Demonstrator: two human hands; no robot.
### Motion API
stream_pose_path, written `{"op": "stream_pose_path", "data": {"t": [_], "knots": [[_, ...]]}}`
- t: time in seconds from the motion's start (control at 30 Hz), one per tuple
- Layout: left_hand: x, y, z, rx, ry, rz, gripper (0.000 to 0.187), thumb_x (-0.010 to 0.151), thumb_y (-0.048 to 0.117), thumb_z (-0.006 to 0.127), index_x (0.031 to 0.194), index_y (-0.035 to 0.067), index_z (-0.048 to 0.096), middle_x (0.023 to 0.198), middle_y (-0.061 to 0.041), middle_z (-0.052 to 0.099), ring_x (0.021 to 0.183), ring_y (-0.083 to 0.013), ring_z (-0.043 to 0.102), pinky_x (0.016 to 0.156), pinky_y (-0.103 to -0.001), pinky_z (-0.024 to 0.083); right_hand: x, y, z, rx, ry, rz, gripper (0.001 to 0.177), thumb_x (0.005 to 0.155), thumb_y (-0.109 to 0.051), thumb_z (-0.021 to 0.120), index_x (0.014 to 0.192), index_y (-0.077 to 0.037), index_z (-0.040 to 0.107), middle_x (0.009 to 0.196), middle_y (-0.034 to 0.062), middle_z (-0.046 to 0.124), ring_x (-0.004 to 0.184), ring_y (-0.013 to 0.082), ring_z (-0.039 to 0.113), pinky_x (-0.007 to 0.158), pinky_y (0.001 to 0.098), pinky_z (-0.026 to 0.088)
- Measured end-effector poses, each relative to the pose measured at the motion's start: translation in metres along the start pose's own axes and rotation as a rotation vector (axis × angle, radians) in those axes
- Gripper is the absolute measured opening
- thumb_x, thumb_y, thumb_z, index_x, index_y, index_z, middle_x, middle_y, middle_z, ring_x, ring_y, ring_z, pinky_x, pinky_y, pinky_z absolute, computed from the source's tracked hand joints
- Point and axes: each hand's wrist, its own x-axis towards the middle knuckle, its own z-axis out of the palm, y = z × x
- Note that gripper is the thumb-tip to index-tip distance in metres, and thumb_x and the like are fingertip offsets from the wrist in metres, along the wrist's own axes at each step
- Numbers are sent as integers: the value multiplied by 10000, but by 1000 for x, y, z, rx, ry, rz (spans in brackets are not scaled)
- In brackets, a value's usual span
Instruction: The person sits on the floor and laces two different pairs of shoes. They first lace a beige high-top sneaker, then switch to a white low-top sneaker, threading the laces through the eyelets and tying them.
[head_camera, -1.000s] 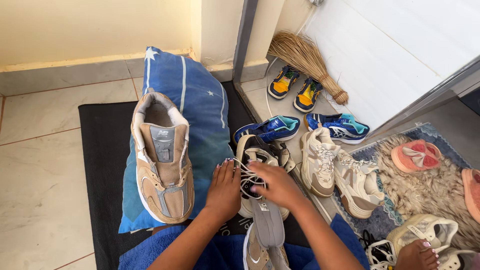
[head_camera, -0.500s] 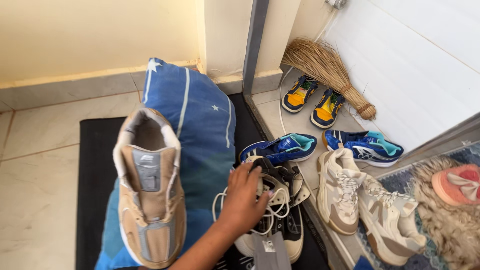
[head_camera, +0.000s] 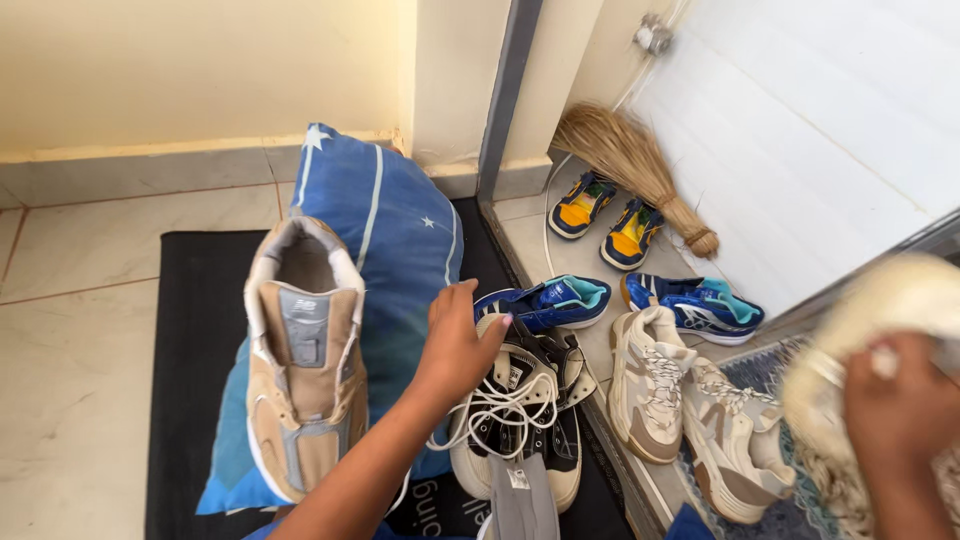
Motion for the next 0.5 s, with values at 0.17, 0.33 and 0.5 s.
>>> {"op": "stream_pose_path", "data": {"t": [0.17, 0.33, 0.5], "knots": [[4, 32, -32, -277, -282, -126, 1251, 710, 386, 980, 1552, -13, 146, 1519, -294, 344, 1425, -416, 339, 1131, -490, 343, 39, -254, -15, 457, -17, -112, 266, 812, -100, 787, 1054, -143, 684, 741, 135, 639, 685, 334, 628, 641, 450, 474], [-33, 58, -72, -630, -230, 61, 1167, 529, 56, 954, 1516, 23, 333, 1353, -192, 630, 1239, -304, 624, 1018, -418, 531, 26, -411, -78, 966, -194, -34, 360, 870, -86, 704, 1210, -98, 586, 944, 122, 744, 855, 318, 743, 722, 394, 559], [-52, 73, -140, -851, -130, -208, 1027, 575, -105, 837, 1491, 28, 394, 1226, -152, 665, 1077, -250, 701, 873, -380, 620, 32, -448, -119, 1296, -598, -37, 632, 883, -160, 732, 1447, -125, 450, 1004, 91, 727, 953, 246, 707, 703, 357, 598]]}}
